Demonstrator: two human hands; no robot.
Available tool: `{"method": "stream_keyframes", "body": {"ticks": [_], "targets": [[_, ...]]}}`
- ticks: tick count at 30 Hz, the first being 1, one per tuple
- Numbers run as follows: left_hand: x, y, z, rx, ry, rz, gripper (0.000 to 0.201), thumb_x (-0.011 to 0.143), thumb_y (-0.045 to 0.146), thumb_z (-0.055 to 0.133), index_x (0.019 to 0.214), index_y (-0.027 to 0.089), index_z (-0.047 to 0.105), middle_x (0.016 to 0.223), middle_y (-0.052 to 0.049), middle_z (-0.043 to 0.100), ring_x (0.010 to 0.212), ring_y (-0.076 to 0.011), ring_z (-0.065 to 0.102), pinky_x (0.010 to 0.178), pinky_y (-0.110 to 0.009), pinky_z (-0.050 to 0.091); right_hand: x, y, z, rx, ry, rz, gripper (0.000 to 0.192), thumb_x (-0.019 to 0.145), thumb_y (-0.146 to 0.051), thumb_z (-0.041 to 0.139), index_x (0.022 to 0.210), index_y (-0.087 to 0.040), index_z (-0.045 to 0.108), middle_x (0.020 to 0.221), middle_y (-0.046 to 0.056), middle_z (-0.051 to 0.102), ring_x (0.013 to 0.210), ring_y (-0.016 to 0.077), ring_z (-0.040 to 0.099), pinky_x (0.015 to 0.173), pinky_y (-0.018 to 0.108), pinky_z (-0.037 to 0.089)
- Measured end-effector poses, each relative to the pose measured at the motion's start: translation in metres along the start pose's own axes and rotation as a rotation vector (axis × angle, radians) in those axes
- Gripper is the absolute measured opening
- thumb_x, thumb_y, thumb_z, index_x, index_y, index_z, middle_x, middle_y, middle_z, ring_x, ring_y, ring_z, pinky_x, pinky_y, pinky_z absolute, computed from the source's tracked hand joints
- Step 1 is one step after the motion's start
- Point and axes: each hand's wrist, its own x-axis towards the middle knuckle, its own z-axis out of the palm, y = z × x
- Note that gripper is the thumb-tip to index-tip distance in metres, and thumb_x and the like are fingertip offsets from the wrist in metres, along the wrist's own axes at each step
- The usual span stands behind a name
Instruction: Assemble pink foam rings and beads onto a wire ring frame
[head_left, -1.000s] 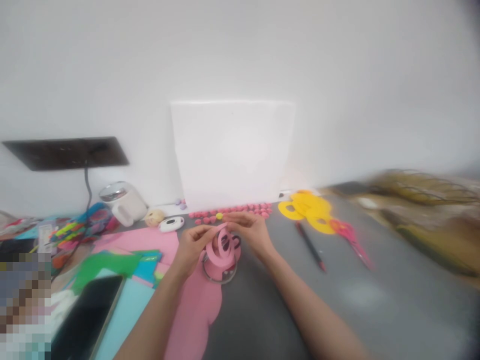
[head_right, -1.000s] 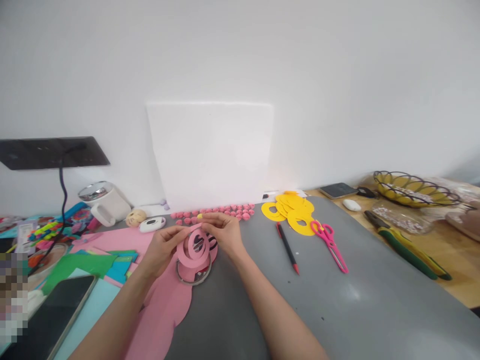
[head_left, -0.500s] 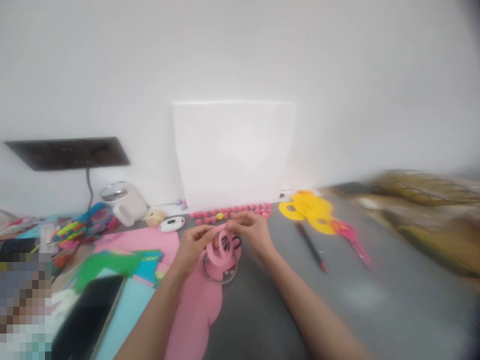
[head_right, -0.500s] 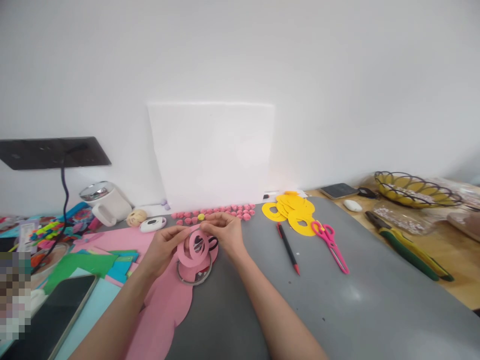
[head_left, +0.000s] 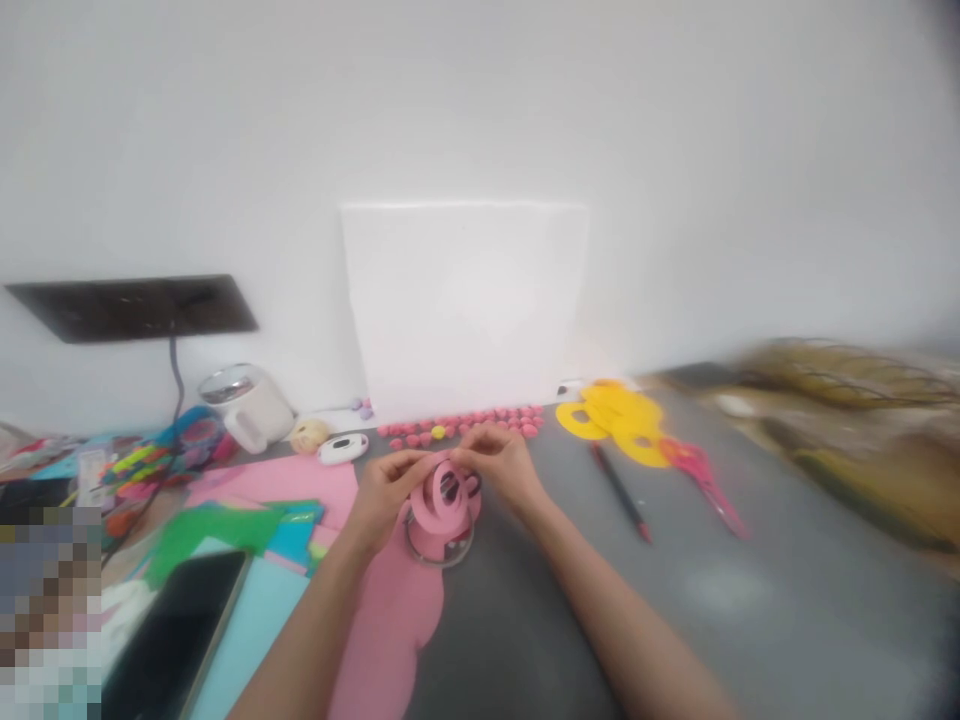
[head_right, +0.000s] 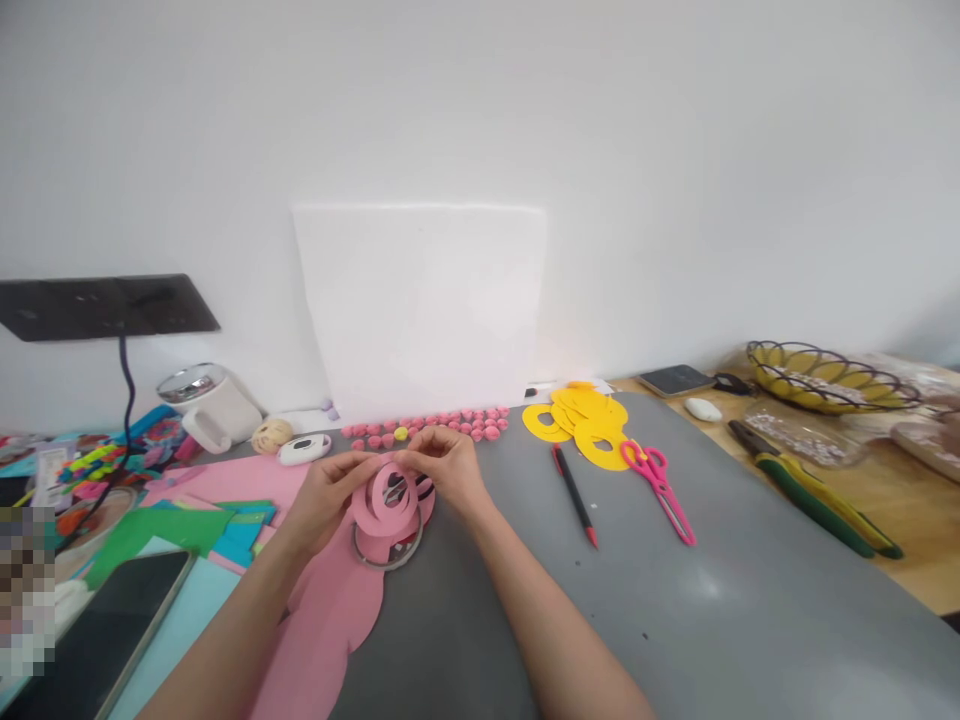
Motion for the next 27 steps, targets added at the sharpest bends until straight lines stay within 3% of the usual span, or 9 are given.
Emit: {"method": "stream_keyframes", "body": {"ticks": [5, 13, 18, 27], "targets": [[0.000, 0.001, 0.000, -0.015, -0.044, 0.005, 0.021, 0.072, 0.034, 0.067, 0.079, 0.014, 0.071, 0.050, 0.001, 0.057, 0.047, -0.0107, 0.053, 0.050, -0.022, 0.043, 0.002, 0.003, -0.003, 0.054, -0.043, 0.076, 0.019, 0.055, -0.027, 0.078, 0.056, -0.016, 0.063, 0.050, -0.002, 0.060, 0.047, 0.0098, 0.055, 0.051, 0.023, 0.046], [0.000, -0.001, 0.000, 0.002, -0.016, 0.015, 0.020, 0.071, 0.032, 0.068, 0.080, 0.013, 0.070, 0.056, 0.000, 0.059, 0.052, -0.0100, 0.053, 0.051, -0.021, 0.044, 0.002, -0.001, -0.007, 0.063, -0.075, 0.161, 0.017, 0.056, -0.028, 0.078, 0.059, -0.015, 0.068, 0.057, 0.001, 0.065, 0.054, 0.0103, 0.057, 0.056, 0.023, 0.046], [0.001, 0.000, 0.001, -0.007, 0.000, 0.021, 0.019, 0.072, 0.032, 0.067, 0.072, 0.013, 0.067, 0.052, 0.001, 0.057, 0.047, -0.0091, 0.051, 0.048, -0.020, 0.042, -0.001, -0.008, -0.007, 0.023, -0.095, 0.158, 0.019, 0.059, -0.029, 0.076, 0.071, -0.015, 0.072, 0.065, 0.003, 0.068, 0.059, 0.0125, 0.060, 0.061, 0.026, 0.048], [0.001, -0.002, 0.000, 0.043, -0.003, 0.036, 0.019, 0.073, 0.033, 0.065, 0.069, 0.014, 0.065, 0.054, 0.001, 0.059, 0.051, -0.0103, 0.053, 0.053, -0.021, 0.044, 0.002, 0.000, -0.007, 0.104, -0.043, 0.136, 0.020, 0.056, -0.024, 0.076, 0.073, -0.017, 0.068, 0.065, 0.001, 0.069, 0.058, 0.0121, 0.062, 0.060, 0.025, 0.050]]}}
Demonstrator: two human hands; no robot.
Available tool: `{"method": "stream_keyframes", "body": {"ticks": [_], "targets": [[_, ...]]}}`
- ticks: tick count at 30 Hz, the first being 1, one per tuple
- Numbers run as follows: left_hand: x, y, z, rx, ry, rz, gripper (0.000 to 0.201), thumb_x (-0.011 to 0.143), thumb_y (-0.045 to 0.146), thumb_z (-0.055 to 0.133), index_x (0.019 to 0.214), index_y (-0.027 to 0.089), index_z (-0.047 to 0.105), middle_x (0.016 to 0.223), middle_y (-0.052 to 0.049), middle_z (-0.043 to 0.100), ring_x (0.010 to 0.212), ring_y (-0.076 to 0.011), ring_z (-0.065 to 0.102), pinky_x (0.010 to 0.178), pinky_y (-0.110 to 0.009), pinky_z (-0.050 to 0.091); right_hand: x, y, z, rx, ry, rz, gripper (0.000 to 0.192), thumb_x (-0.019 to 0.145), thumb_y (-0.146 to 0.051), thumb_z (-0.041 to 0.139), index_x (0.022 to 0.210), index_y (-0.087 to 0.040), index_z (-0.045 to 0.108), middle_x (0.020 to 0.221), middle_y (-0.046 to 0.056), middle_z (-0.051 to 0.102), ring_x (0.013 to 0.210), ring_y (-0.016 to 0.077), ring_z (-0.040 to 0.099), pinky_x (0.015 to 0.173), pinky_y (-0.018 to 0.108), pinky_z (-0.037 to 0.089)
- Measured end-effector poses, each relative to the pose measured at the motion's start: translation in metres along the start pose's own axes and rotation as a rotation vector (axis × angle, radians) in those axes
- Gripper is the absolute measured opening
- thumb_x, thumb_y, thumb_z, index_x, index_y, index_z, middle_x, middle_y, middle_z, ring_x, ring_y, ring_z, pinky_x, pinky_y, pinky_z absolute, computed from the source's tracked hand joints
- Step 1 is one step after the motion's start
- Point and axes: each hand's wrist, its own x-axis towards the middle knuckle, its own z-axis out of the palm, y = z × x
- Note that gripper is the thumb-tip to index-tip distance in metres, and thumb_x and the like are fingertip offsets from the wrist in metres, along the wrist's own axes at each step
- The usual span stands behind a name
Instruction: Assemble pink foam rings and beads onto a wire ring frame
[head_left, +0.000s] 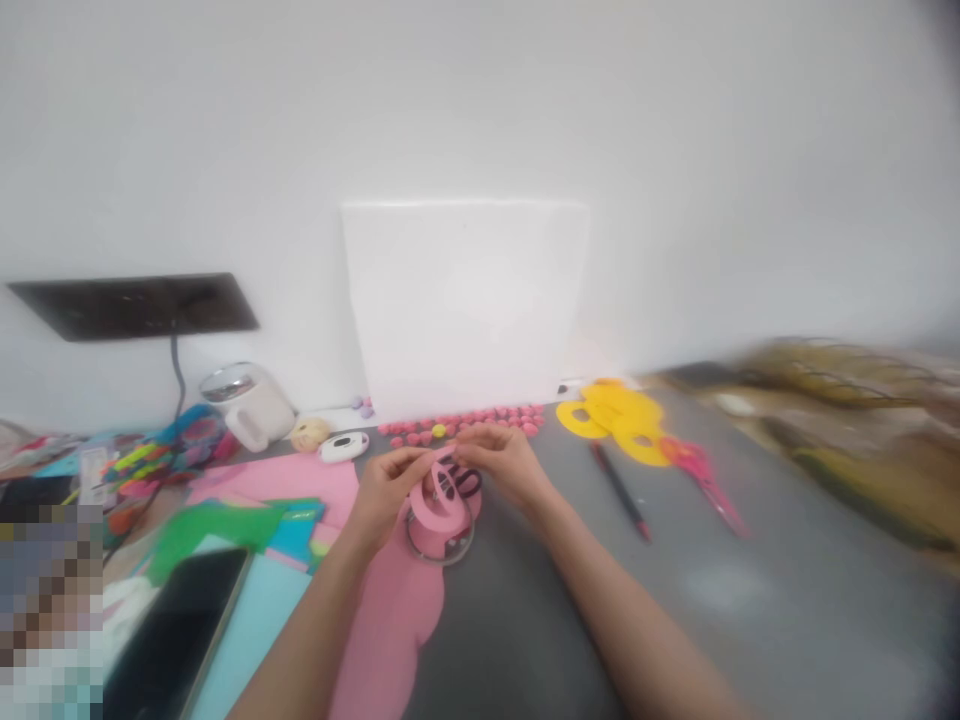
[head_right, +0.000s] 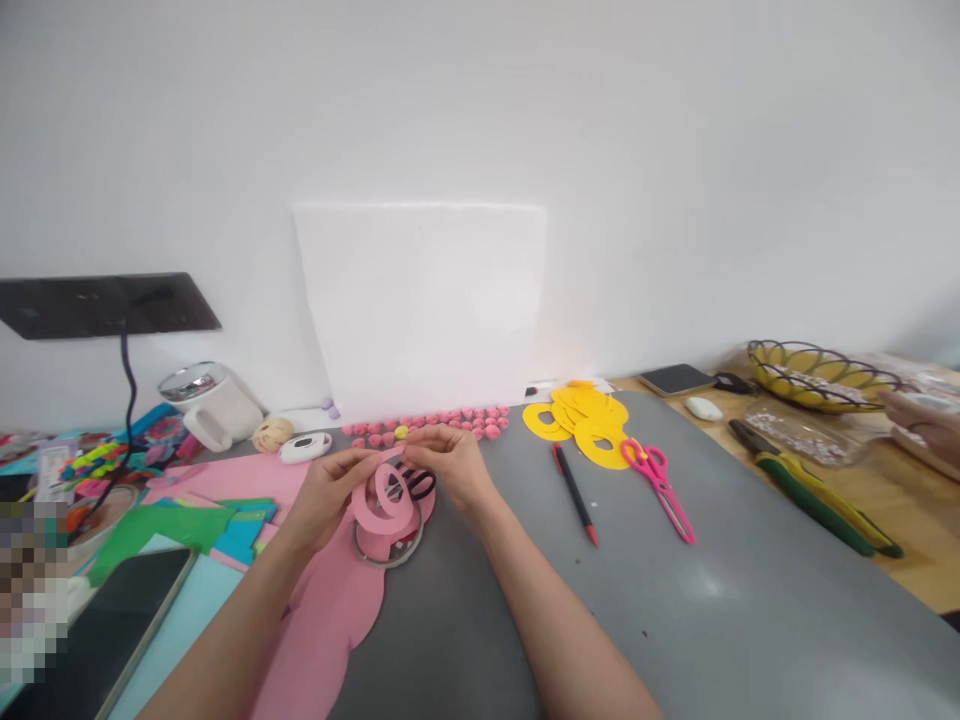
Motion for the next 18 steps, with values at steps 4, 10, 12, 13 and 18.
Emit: {"method": "stream_keyframes", "body": {"ticks": [4, 10, 12, 13, 18], "targets": [[-0.0004, 0.0010, -0.0001, 0.001, -0.027, -0.008, 0.021, 0.074, 0.034, 0.064, 0.066, 0.014, 0.065, 0.051, 0.001, 0.058, 0.049, -0.0106, 0.052, 0.052, -0.022, 0.043, -0.0003, 0.0000, 0.0006, -0.008, -0.006, 0.002, 0.023, 0.055, -0.027, 0.077, 0.072, -0.015, 0.068, 0.063, 0.002, 0.068, 0.056, 0.0124, 0.061, 0.057, 0.025, 0.050], [-0.0005, 0.0012, 0.0010, 0.008, 0.042, -0.018, 0.020, 0.068, 0.034, 0.070, 0.071, 0.014, 0.069, 0.065, -0.002, 0.065, 0.060, -0.0128, 0.056, 0.057, -0.022, 0.044, -0.0028, -0.0029, 0.0037, -0.042, -0.039, -0.031, 0.022, 0.056, -0.030, 0.077, 0.061, -0.016, 0.062, 0.057, 0.000, 0.064, 0.053, 0.0111, 0.057, 0.054, 0.024, 0.047], [-0.0003, 0.0001, 0.0007, 0.003, 0.027, -0.018, 0.021, 0.068, 0.035, 0.069, 0.072, 0.014, 0.070, 0.062, -0.002, 0.065, 0.059, -0.0129, 0.056, 0.057, -0.023, 0.044, -0.0026, -0.0032, 0.0041, -0.049, -0.029, -0.037, 0.022, 0.056, -0.030, 0.077, 0.060, -0.016, 0.060, 0.056, -0.001, 0.062, 0.053, 0.0108, 0.057, 0.054, 0.024, 0.047], [-0.0001, -0.0004, 0.0005, 0.001, 0.012, -0.018, 0.021, 0.070, 0.035, 0.068, 0.072, 0.014, 0.069, 0.059, -0.002, 0.063, 0.056, -0.0126, 0.055, 0.056, -0.023, 0.044, -0.0023, -0.0031, 0.0040, -0.055, -0.022, -0.044, 0.022, 0.057, -0.030, 0.077, 0.060, -0.016, 0.060, 0.056, -0.002, 0.062, 0.053, 0.0107, 0.056, 0.054, 0.024, 0.047], [0.0001, -0.0001, 0.0005, -0.013, 0.026, -0.027, 0.020, 0.068, 0.034, 0.069, 0.072, 0.014, 0.070, 0.058, -0.001, 0.063, 0.055, -0.0112, 0.054, 0.055, -0.022, 0.043, -0.0003, -0.0019, 0.0023, -0.062, -0.008, -0.082, 0.020, 0.057, -0.029, 0.076, 0.061, -0.017, 0.061, 0.057, -0.002, 0.061, 0.053, 0.0097, 0.055, 0.055, 0.023, 0.047]]}}
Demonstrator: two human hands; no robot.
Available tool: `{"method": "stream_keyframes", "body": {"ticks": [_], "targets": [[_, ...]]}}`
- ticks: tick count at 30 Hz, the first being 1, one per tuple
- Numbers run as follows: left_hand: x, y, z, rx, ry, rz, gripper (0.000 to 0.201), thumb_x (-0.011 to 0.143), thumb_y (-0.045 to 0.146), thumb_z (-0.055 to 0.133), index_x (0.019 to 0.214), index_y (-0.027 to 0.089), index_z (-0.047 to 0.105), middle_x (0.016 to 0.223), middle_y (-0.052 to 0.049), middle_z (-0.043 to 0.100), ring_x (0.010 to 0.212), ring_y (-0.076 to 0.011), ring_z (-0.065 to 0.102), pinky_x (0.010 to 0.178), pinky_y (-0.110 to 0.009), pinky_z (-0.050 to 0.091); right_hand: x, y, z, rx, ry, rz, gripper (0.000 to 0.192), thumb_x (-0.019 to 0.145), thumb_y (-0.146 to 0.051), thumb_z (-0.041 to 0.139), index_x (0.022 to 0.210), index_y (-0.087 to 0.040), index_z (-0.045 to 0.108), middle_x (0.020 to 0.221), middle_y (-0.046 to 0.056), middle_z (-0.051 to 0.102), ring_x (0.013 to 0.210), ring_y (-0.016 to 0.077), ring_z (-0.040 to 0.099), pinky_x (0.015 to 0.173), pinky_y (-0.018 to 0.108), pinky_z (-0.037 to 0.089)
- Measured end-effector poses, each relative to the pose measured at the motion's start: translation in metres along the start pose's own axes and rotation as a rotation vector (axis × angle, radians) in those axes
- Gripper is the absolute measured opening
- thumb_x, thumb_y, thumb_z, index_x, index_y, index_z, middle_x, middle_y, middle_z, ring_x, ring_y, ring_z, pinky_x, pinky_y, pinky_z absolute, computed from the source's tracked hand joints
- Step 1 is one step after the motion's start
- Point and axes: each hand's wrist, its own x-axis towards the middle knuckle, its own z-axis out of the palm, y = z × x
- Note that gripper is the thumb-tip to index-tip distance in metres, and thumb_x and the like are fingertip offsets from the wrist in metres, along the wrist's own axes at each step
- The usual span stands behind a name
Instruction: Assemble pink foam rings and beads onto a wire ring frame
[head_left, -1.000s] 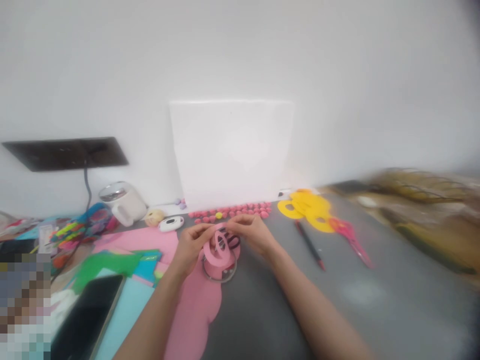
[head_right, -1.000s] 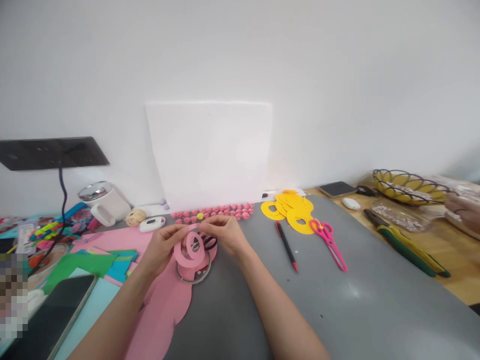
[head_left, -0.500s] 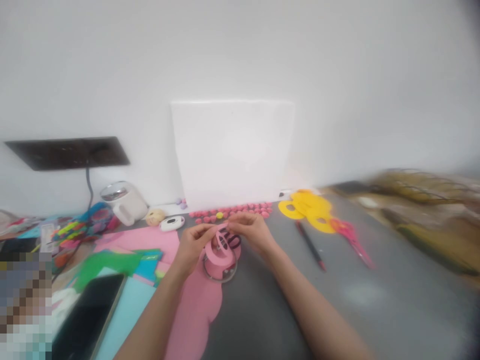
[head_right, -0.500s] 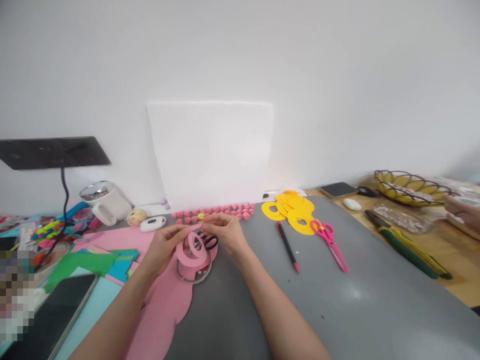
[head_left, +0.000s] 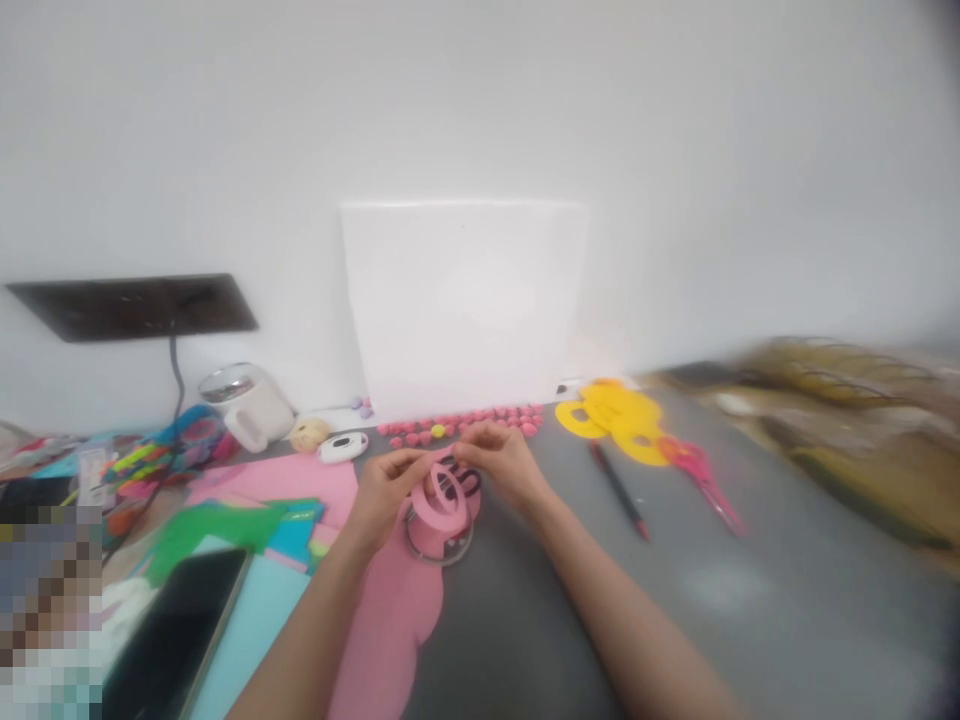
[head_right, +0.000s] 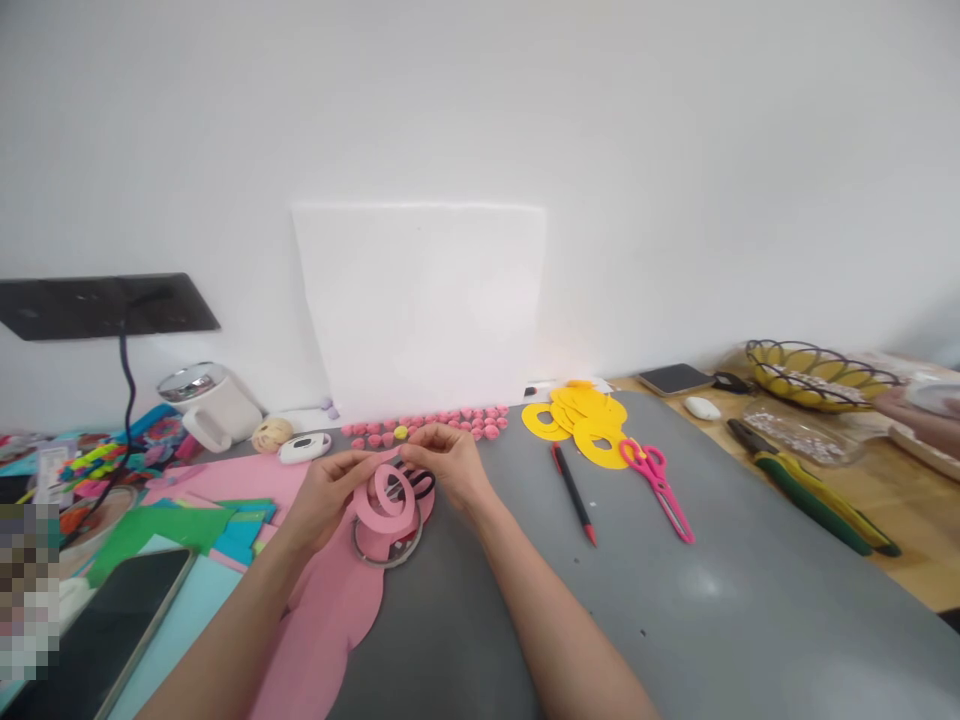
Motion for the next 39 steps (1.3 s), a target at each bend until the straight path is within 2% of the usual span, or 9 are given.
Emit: {"method": "stream_keyframes", "body": {"ticks": [4, 10, 14, 17, 24, 29, 34, 39], "targets": [[0.000, 0.001, 0.001, 0.009, 0.033, -0.004, 0.022, 0.065, 0.035, 0.071, 0.072, 0.014, 0.070, 0.064, -0.003, 0.065, 0.058, -0.0123, 0.055, 0.056, -0.022, 0.043, 0.000, 0.001, -0.001, 0.003, 0.023, 0.028, 0.018, 0.055, -0.028, 0.077, 0.061, -0.017, 0.065, 0.058, 0.000, 0.064, 0.054, 0.0111, 0.057, 0.056, 0.025, 0.048], [0.000, 0.000, 0.000, 0.001, 0.005, 0.003, 0.021, 0.068, 0.035, 0.069, 0.072, 0.014, 0.069, 0.060, -0.001, 0.063, 0.057, -0.0120, 0.053, 0.056, -0.023, 0.044, 0.000, 0.000, 0.000, 0.007, 0.061, 0.063, 0.017, 0.054, -0.028, 0.078, 0.062, -0.016, 0.069, 0.058, 0.001, 0.066, 0.053, 0.0115, 0.058, 0.057, 0.026, 0.049], [0.001, -0.003, -0.002, -0.012, 0.028, 0.000, 0.022, 0.069, 0.034, 0.069, 0.076, 0.013, 0.070, 0.064, -0.002, 0.064, 0.058, -0.0118, 0.054, 0.056, -0.022, 0.043, 0.000, 0.000, -0.001, 0.041, 0.061, 0.103, 0.020, 0.055, -0.028, 0.078, 0.069, -0.016, 0.072, 0.062, 0.002, 0.068, 0.057, 0.0120, 0.060, 0.063, 0.028, 0.050], [0.002, -0.004, -0.002, -0.025, 0.031, 0.001, 0.022, 0.069, 0.034, 0.069, 0.079, 0.014, 0.070, 0.059, -0.001, 0.063, 0.054, -0.0113, 0.053, 0.054, -0.022, 0.043, 0.001, 0.003, -0.002, 0.090, 0.035, 0.112, 0.022, 0.056, -0.028, 0.077, 0.074, -0.016, 0.072, 0.066, 0.002, 0.069, 0.060, 0.0120, 0.062, 0.066, 0.028, 0.050], [0.001, 0.000, 0.000, -0.010, 0.007, -0.004, 0.023, 0.070, 0.037, 0.067, 0.070, 0.013, 0.067, 0.052, 0.000, 0.058, 0.050, -0.0111, 0.051, 0.052, -0.023, 0.043, 0.005, 0.012, -0.007, 0.118, 0.042, 0.084, 0.028, 0.054, -0.029, 0.079, 0.078, -0.017, 0.070, 0.068, 0.002, 0.070, 0.062, 0.0131, 0.064, 0.066, 0.028, 0.052], [0.001, 0.000, 0.000, -0.016, 0.027, -0.014, 0.022, 0.067, 0.035, 0.070, 0.072, 0.014, 0.069, 0.054, 0.000, 0.059, 0.054, -0.0113, 0.053, 0.054, -0.022, 0.043, 0.004, 0.010, -0.006, 0.093, 0.056, 0.085, 0.025, 0.053, -0.028, 0.080, 0.072, -0.016, 0.068, 0.063, 0.001, 0.068, 0.056, 0.0115, 0.062, 0.061, 0.026, 0.052], [0.001, -0.002, 0.000, -0.013, 0.054, -0.020, 0.025, 0.064, 0.035, 0.072, 0.076, 0.013, 0.071, 0.065, -0.003, 0.065, 0.060, -0.0132, 0.056, 0.057, -0.023, 0.044, 0.004, 0.008, -0.004, 0.073, 0.031, 0.073, 0.020, 0.054, -0.030, 0.079, 0.062, -0.017, 0.067, 0.057, 0.000, 0.065, 0.053, 0.0108, 0.059, 0.058, 0.025, 0.051], [0.002, -0.003, -0.001, -0.027, 0.032, -0.018, 0.021, 0.067, 0.035, 0.070, 0.075, 0.015, 0.071, 0.058, 0.000, 0.062, 0.057, -0.0122, 0.054, 0.055, -0.022, 0.043, 0.005, 0.010, -0.007, 0.086, 0.039, 0.103, 0.024, 0.054, -0.031, 0.079, 0.070, -0.016, 0.071, 0.065, 0.002, 0.068, 0.060, 0.0128, 0.062, 0.067, 0.028, 0.052]]}}
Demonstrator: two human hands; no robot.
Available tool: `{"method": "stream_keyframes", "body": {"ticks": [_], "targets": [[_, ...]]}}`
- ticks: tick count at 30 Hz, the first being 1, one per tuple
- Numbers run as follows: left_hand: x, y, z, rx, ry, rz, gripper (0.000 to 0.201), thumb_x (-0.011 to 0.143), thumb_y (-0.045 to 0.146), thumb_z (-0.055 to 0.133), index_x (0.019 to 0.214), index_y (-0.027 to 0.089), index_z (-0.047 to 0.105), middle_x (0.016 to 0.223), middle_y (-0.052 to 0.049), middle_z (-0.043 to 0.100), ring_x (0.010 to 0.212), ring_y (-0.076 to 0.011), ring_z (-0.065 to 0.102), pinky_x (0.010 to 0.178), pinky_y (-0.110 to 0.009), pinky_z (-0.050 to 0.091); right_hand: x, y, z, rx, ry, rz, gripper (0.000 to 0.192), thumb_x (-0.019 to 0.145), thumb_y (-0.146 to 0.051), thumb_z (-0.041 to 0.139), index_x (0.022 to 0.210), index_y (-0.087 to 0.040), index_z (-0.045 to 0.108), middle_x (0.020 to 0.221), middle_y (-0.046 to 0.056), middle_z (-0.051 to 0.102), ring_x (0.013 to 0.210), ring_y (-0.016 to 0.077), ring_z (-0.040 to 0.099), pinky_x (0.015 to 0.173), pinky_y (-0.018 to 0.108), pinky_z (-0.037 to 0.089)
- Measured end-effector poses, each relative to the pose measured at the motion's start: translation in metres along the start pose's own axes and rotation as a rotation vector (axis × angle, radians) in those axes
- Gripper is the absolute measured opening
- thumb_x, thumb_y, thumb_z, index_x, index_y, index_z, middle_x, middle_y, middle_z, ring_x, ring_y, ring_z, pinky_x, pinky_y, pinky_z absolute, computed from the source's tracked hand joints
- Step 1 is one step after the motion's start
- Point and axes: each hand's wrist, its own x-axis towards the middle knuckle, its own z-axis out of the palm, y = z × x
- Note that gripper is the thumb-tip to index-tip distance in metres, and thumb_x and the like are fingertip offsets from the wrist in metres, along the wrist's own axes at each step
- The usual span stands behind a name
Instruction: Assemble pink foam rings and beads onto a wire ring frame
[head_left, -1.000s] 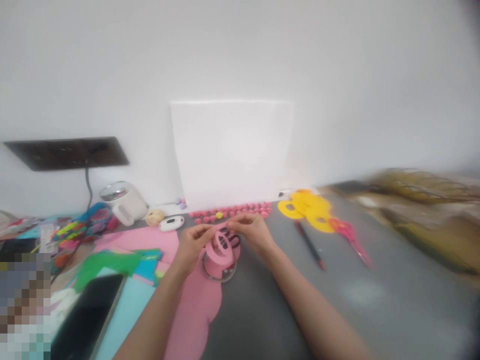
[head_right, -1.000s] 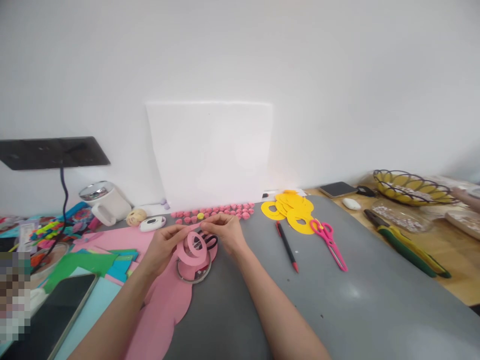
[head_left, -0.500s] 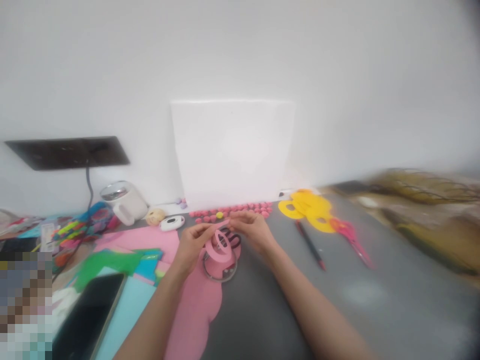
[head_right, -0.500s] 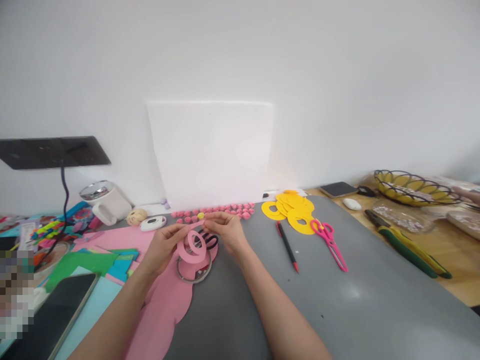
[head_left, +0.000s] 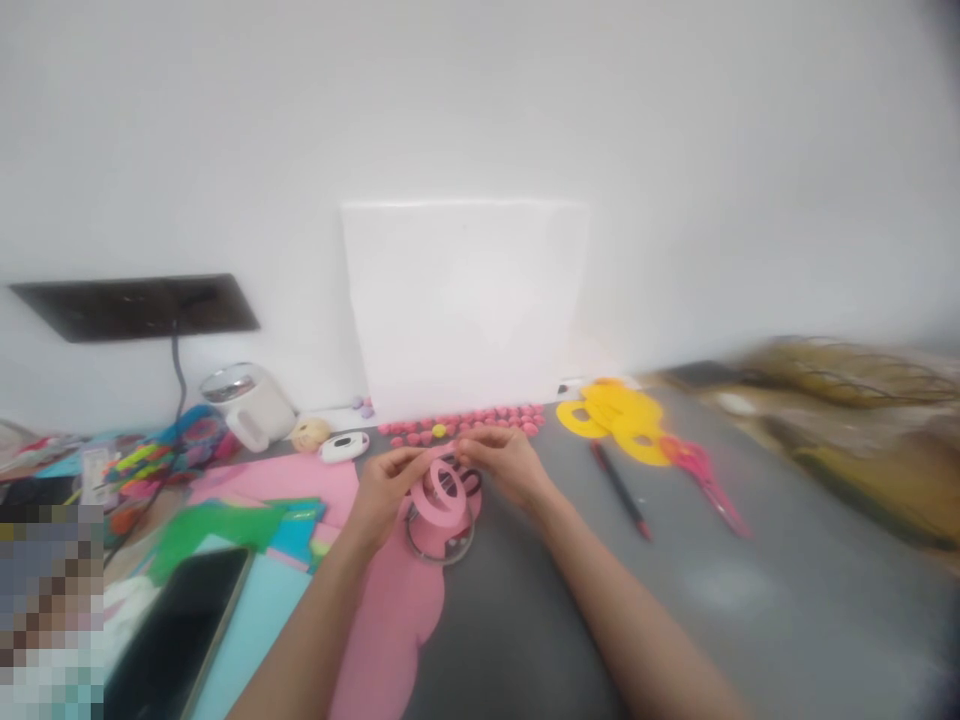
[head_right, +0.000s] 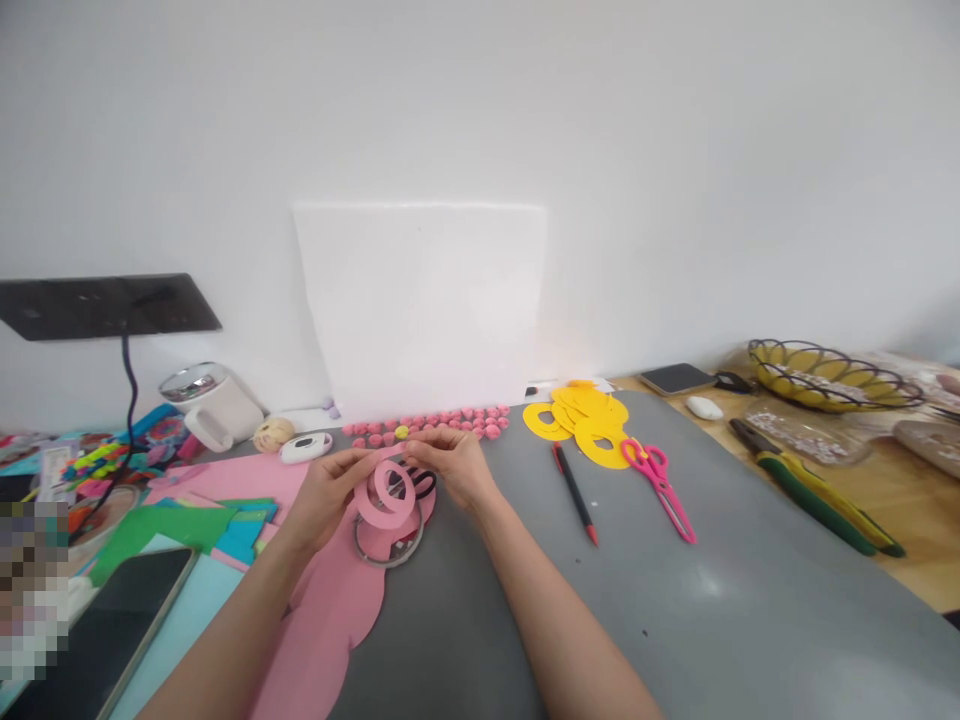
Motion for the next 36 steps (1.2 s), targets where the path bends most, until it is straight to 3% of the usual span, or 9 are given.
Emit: {"method": "stream_keyframes", "body": {"ticks": [5, 11, 18, 27, 36], "targets": [[-0.0002, 0.0008, -0.0002, -0.002, -0.003, 0.011, 0.021, 0.068, 0.034, 0.070, 0.076, 0.015, 0.071, 0.058, 0.000, 0.062, 0.055, -0.0115, 0.054, 0.053, -0.022, 0.043, 0.0005, 0.0012, -0.0021, 0.041, -0.036, 0.029, 0.028, 0.054, -0.030, 0.080, 0.076, -0.016, 0.071, 0.071, 0.004, 0.071, 0.066, 0.0143, 0.065, 0.072, 0.030, 0.052], [0.0002, 0.0020, 0.0004, -0.004, -0.014, 0.004, 0.021, 0.068, 0.034, 0.070, 0.076, 0.015, 0.071, 0.056, 0.000, 0.061, 0.054, -0.0105, 0.052, 0.053, -0.021, 0.043, 0.0001, 0.0005, -0.0014, 0.070, -0.022, 0.024, 0.029, 0.053, -0.027, 0.080, 0.079, -0.017, 0.070, 0.069, 0.002, 0.071, 0.061, 0.0126, 0.065, 0.066, 0.027, 0.053], [-0.0017, 0.0054, 0.0021, 0.008, 0.022, -0.013, 0.025, 0.062, 0.035, 0.074, 0.076, 0.014, 0.072, 0.068, -0.003, 0.067, 0.063, -0.0142, 0.057, 0.059, -0.023, 0.045, -0.0044, -0.0048, 0.0026, 0.000, -0.058, -0.014, 0.019, 0.055, -0.026, 0.079, 0.060, -0.015, 0.064, 0.056, 0.000, 0.065, 0.051, 0.0092, 0.058, 0.053, 0.021, 0.047], [0.0011, 0.0008, -0.0008, -0.002, 0.054, -0.005, 0.029, 0.063, 0.036, 0.073, 0.080, 0.013, 0.072, 0.072, -0.004, 0.066, 0.064, -0.0137, 0.055, 0.057, -0.022, 0.043, -0.0025, -0.0038, 0.0002, 0.064, -0.099, 0.020, 0.022, 0.058, -0.027, 0.078, 0.074, -0.015, 0.069, 0.067, 0.001, 0.069, 0.062, 0.0109, 0.062, 0.066, 0.024, 0.050], [0.0019, -0.0016, -0.0014, -0.023, 0.042, -0.005, 0.027, 0.063, 0.034, 0.073, 0.081, 0.014, 0.073, 0.072, -0.004, 0.067, 0.066, -0.0136, 0.055, 0.059, -0.023, 0.044, -0.0003, -0.0014, -0.0009, 0.078, -0.037, 0.003, 0.025, 0.053, -0.025, 0.081, 0.073, -0.016, 0.068, 0.066, 0.001, 0.070, 0.059, 0.0126, 0.064, 0.062, 0.026, 0.051]]}}
